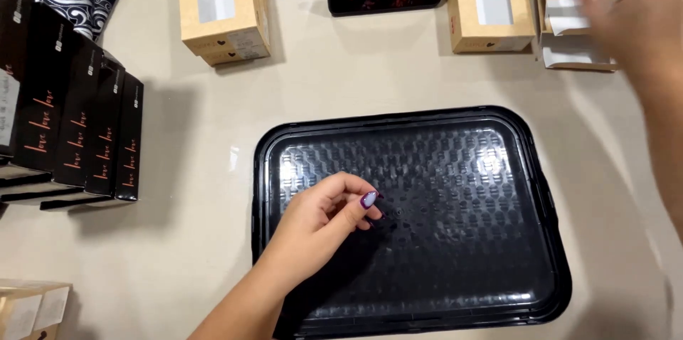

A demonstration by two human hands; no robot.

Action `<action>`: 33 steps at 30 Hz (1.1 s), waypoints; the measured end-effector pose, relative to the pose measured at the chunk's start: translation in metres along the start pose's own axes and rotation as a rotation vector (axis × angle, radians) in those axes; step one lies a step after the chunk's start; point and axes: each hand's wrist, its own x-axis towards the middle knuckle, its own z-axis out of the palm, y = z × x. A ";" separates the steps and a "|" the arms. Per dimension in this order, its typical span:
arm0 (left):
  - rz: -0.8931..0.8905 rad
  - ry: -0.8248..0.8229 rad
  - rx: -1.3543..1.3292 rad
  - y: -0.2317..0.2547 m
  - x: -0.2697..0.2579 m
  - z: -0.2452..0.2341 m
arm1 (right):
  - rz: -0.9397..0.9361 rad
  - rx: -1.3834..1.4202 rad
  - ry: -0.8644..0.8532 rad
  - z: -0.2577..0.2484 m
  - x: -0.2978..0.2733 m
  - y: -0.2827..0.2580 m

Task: Folding and unfolding cardboard boxes on a tray

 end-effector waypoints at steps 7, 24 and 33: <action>0.056 -0.002 -0.007 0.000 -0.001 0.001 | 0.220 0.025 -0.732 -0.033 0.052 -0.140; 0.109 -0.006 -0.001 0.000 -0.002 -0.003 | 0.416 0.149 -0.798 -0.025 0.065 -0.149; 0.165 -0.019 -0.047 -0.001 -0.003 -0.003 | 0.481 0.221 -0.843 -0.094 0.053 -0.168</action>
